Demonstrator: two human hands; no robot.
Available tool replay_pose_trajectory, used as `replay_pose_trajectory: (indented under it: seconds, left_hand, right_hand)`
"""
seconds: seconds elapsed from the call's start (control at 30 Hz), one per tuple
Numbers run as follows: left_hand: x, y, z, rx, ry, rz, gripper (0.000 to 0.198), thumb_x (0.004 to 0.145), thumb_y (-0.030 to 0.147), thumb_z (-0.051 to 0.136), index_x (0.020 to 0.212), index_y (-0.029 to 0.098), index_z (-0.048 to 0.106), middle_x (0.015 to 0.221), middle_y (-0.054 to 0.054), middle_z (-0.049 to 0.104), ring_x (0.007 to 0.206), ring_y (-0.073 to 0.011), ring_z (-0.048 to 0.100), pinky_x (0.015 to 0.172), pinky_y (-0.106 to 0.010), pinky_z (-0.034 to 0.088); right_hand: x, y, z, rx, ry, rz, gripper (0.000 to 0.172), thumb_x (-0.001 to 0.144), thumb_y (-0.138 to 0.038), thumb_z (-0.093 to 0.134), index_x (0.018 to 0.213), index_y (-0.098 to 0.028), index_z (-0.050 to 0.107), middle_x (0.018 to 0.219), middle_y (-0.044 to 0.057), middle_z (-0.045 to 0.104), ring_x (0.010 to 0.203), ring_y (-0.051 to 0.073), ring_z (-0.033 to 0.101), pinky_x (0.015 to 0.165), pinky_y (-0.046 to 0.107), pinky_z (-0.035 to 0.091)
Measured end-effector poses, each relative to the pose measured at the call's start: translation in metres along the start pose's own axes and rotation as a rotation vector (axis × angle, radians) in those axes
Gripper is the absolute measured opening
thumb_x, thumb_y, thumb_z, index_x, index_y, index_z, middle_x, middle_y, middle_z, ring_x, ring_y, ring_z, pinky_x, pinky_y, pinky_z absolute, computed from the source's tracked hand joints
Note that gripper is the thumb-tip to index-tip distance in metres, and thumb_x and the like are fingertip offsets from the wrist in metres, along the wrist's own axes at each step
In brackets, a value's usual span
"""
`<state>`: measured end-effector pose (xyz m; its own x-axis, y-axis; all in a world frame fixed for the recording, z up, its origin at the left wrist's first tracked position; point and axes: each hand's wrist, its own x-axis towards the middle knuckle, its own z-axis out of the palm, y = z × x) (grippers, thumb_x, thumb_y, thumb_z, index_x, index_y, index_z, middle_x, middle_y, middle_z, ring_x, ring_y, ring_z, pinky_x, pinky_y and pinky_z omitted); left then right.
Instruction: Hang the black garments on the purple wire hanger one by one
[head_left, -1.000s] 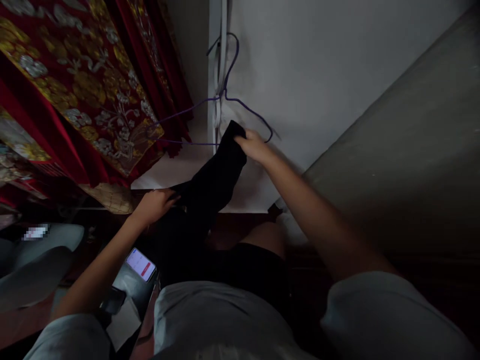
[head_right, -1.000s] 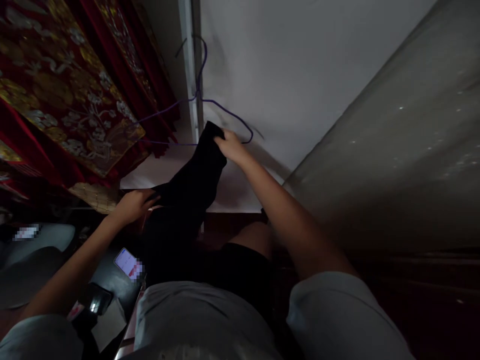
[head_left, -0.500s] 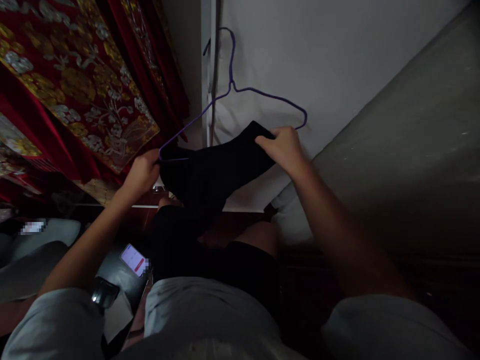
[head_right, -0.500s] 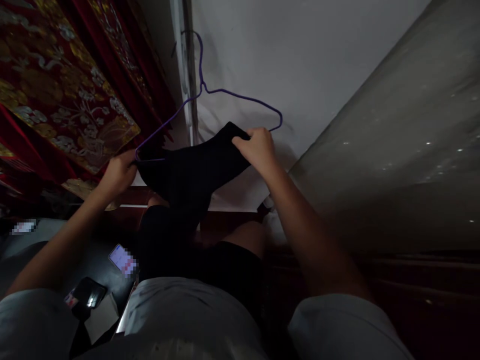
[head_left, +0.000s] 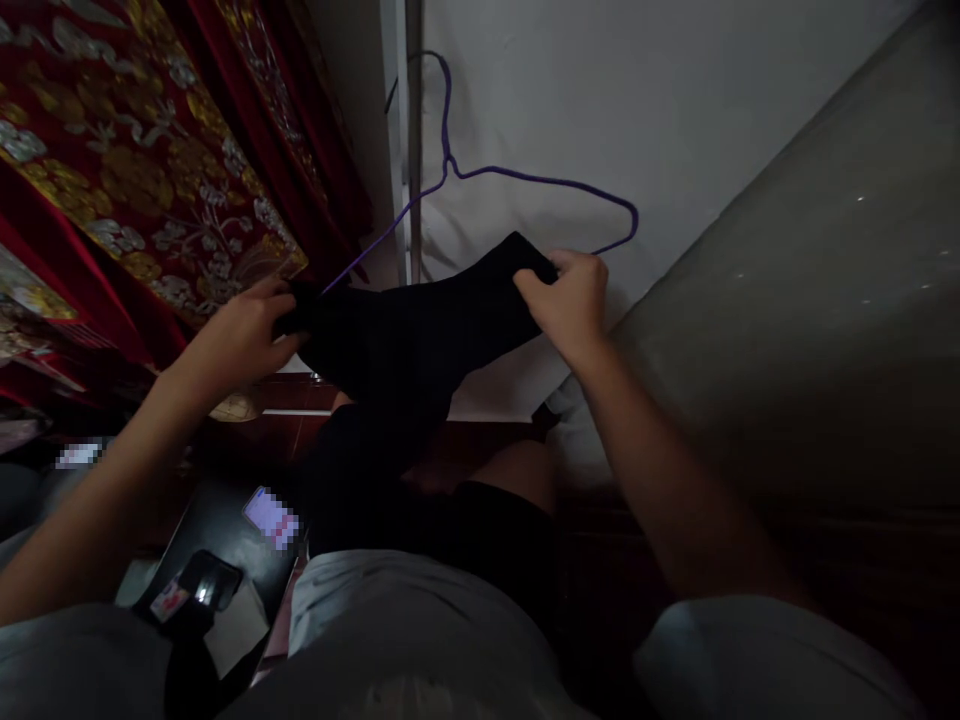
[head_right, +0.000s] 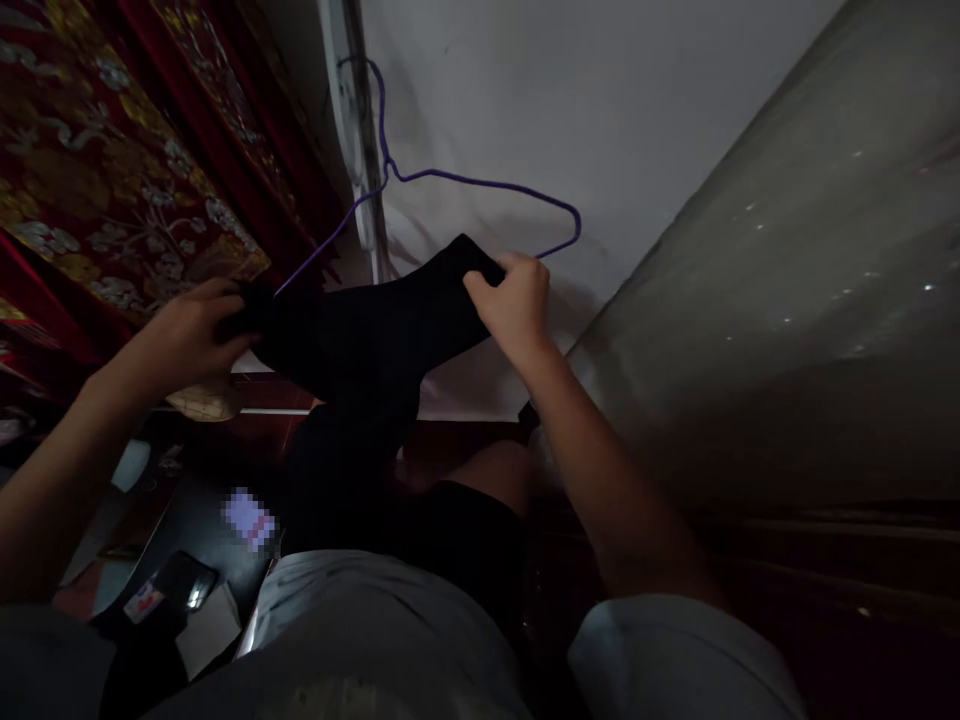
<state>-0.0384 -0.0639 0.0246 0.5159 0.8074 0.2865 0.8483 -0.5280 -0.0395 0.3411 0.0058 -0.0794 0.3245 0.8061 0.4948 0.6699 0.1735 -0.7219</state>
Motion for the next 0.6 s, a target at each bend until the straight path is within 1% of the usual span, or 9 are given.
replay_pose_trajectory:
  seconds: [0.1, 0.17, 0.27, 0.3, 0.33, 0.4, 0.47, 0.53, 0.6]
  left_hand:
    - [0.01, 0.014, -0.017, -0.143, 0.181, 0.056, 0.015, 0.093, 0.031, 0.058, 0.085, 0.019, 0.057, 0.126, -0.013, 0.062, 0.114, -0.0287, 0.063, 0.103, -0.045, 0.052]
    - [0.028, 0.023, -0.019, -0.219, 0.233, 0.09, 0.015, 0.097, 0.03, 0.057, 0.087, 0.018, 0.056, 0.133, -0.013, 0.06, 0.125, -0.0287, 0.059, 0.109, -0.046, 0.049]
    - [0.067, 0.024, -0.003, -0.235, 0.281, 0.043, 0.007, 0.097, 0.024, 0.058, 0.095, 0.018, 0.057, 0.129, -0.011, 0.061, 0.128, -0.0283, 0.058, 0.113, -0.048, 0.046]
    - [0.08, 0.021, 0.004, -0.233, 0.3, 0.013, 0.004, 0.097, 0.021, 0.058, 0.1, 0.019, 0.058, 0.126, -0.011, 0.063, 0.127, -0.0276, 0.059, 0.113, -0.048, 0.046]
    - [0.092, 0.015, 0.012, -0.233, 0.314, -0.012, 0.01, 0.097, 0.019, 0.056, 0.107, 0.019, 0.059, 0.124, -0.01, 0.064, 0.125, -0.0267, 0.059, 0.112, -0.048, 0.046]
    - [0.11, 0.003, 0.025, -0.223, 0.311, -0.038, 0.024, 0.098, 0.014, 0.048, 0.119, 0.02, 0.06, 0.122, -0.009, 0.067, 0.121, -0.0256, 0.061, 0.112, -0.047, 0.045]
    - [0.117, -0.009, 0.033, -0.222, 0.282, -0.037, 0.029, 0.1, 0.015, 0.042, 0.119, 0.02, 0.064, 0.118, -0.01, 0.068, 0.12, -0.0263, 0.062, 0.111, -0.046, 0.045]
    - [0.115, -0.017, 0.036, -0.256, 0.269, -0.031, 0.027, 0.104, 0.025, 0.042, 0.112, 0.023, 0.067, 0.112, -0.01, 0.068, 0.12, -0.0266, 0.06, 0.107, -0.045, 0.046]
    - [0.11, -0.022, 0.034, -0.301, 0.276, -0.021, 0.03, 0.106, 0.041, 0.042, 0.109, 0.025, 0.068, 0.109, -0.008, 0.066, 0.123, -0.024, 0.056, 0.107, -0.043, 0.046]
  right_hand:
    - [-0.009, -0.003, 0.006, 0.086, 0.027, 0.017, 0.036, 0.078, -0.024, 0.063, 0.061, -0.026, 0.031, 0.06, -0.003, 0.028, 0.067, 0.017, 0.042, 0.069, 0.034, 0.042]
    - [-0.02, -0.009, 0.013, 0.17, -0.017, 0.041, 0.028, 0.078, -0.024, 0.06, 0.062, -0.026, 0.037, 0.061, -0.003, 0.035, 0.069, 0.018, 0.046, 0.069, 0.033, 0.044]
    - [-0.041, -0.021, 0.02, 0.351, -0.173, 0.044, 0.009, 0.079, -0.026, 0.056, 0.072, -0.023, 0.051, 0.071, 0.001, 0.053, 0.077, 0.02, 0.056, 0.076, 0.034, 0.05]
    - [-0.047, -0.025, 0.02, 0.411, -0.22, 0.027, 0.005, 0.08, -0.027, 0.055, 0.078, -0.023, 0.055, 0.077, 0.002, 0.059, 0.082, 0.021, 0.06, 0.081, 0.035, 0.051]
    - [-0.052, -0.028, 0.018, 0.46, -0.243, 0.003, 0.008, 0.081, -0.029, 0.055, 0.084, -0.022, 0.059, 0.086, 0.004, 0.064, 0.09, 0.022, 0.063, 0.088, 0.036, 0.052]
    - [-0.056, -0.029, 0.008, 0.5, -0.182, -0.042, 0.018, 0.083, -0.031, 0.057, 0.098, -0.023, 0.063, 0.106, 0.007, 0.068, 0.112, 0.024, 0.064, 0.099, 0.038, 0.052]
    - [-0.05, -0.022, -0.007, 0.487, -0.016, -0.049, 0.027, 0.083, -0.03, 0.059, 0.11, -0.025, 0.064, 0.122, 0.009, 0.066, 0.13, 0.024, 0.057, 0.104, 0.039, 0.051]
    - [-0.034, -0.009, -0.024, 0.476, 0.066, -0.003, 0.028, 0.085, -0.03, 0.061, 0.112, -0.026, 0.065, 0.123, 0.01, 0.066, 0.133, 0.026, 0.056, 0.1, 0.04, 0.054]
    - [-0.013, 0.006, -0.037, 0.502, -0.042, 0.073, 0.02, 0.084, -0.034, 0.068, 0.102, -0.025, 0.068, 0.109, 0.01, 0.07, 0.118, 0.029, 0.064, 0.09, 0.041, 0.057]
